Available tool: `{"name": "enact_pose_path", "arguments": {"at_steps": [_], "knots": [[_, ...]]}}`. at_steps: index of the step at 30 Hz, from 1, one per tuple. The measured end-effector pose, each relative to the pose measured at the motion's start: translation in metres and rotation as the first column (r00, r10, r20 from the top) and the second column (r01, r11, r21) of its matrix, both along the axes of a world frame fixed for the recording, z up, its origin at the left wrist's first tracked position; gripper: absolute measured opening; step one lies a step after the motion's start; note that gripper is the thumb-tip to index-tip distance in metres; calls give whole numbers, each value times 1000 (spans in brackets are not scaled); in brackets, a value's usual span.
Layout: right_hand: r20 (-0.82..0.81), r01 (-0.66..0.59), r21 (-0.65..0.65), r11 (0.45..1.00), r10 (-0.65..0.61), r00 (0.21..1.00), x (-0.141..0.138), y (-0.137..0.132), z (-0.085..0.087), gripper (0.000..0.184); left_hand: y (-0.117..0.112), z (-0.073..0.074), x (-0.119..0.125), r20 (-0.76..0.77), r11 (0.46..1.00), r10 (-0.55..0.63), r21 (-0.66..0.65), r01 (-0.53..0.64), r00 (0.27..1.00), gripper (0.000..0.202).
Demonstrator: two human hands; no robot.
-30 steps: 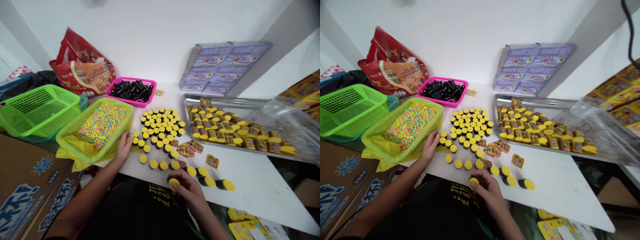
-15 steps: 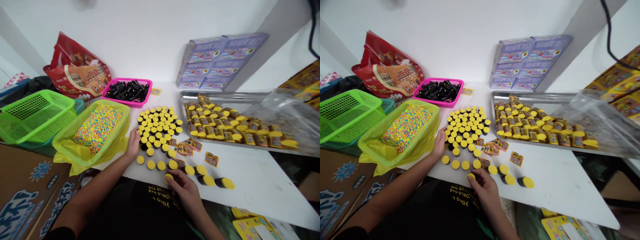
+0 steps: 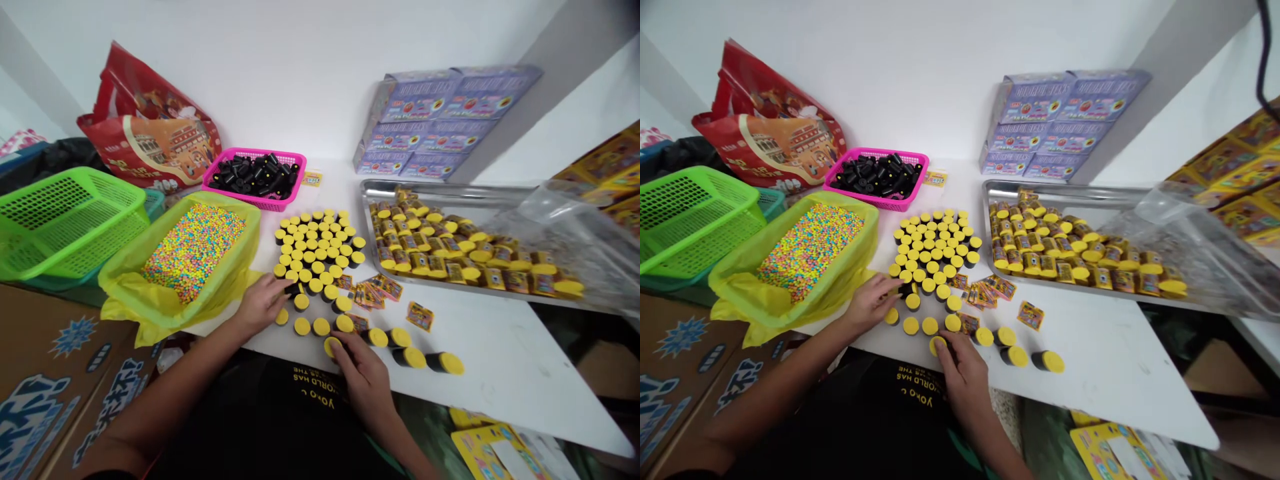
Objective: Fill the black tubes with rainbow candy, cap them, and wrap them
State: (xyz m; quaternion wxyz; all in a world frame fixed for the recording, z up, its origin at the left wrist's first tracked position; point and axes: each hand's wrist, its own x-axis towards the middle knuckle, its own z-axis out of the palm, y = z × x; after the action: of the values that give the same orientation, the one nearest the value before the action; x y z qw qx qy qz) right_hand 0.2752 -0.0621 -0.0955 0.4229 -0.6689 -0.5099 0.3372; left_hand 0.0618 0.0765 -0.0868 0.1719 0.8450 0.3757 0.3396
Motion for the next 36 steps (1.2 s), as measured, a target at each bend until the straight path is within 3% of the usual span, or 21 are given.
{"name": "enact_pose_path", "arguments": {"at_steps": [2, 5, 8, 11, 14, 18, 24, 29, 33, 36], "knots": [[-7, 8, -14, 1000, -8, 1000, 0, 0, -1, 44, 7, 0, 1, -61, 992, -121, -23, 120, 991, 24], [-28, 15, -21, 1000, -16, 999, 0, 0, -2, 45, 20, -5, 2, -40, 978, -198, -71, 194, 979, 19], [-83, 10, -35, 999, -12, 997, -1, 1, -1, 43, 26, -11, 3, 5, 978, -182, -102, 181, 983, 9], [-125, 11, -32, 999, -15, 992, -4, 3, -1, 41, 29, -13, 4, 17, 983, -141, -116, 142, 990, 17], [-98, 43, -3, 999, -43, 994, -4, 3, -2, 40, 29, -13, 6, 38, 973, -130, -190, 135, 991, 21], [-58, 64, 21, 998, -63, 996, -4, 3, -2, 38, 29, -10, 9, 22, 947, -134, -293, 135, 991, 10], [-49, 139, 3, 990, -139, 989, -4, 2, -6, 37, 32, -8, 7, -8, 947, -242, -218, 234, 970, 23], [-36, 80, -7, 997, -80, 996, -2, -1, -11, 35, 33, -6, 1, -11, 944, -303, -145, 298, 953, 23], [22, 52, 16, 999, -52, 998, -1, -2, -11, 33, 32, -8, -3, -80, 960, -232, -179, 215, 970, 12], [44, 40, -17, 999, -40, 998, -2, -3, -11, 44, 29, -11, -3, -112, 967, -184, -200, 159, 977, 12]]}}
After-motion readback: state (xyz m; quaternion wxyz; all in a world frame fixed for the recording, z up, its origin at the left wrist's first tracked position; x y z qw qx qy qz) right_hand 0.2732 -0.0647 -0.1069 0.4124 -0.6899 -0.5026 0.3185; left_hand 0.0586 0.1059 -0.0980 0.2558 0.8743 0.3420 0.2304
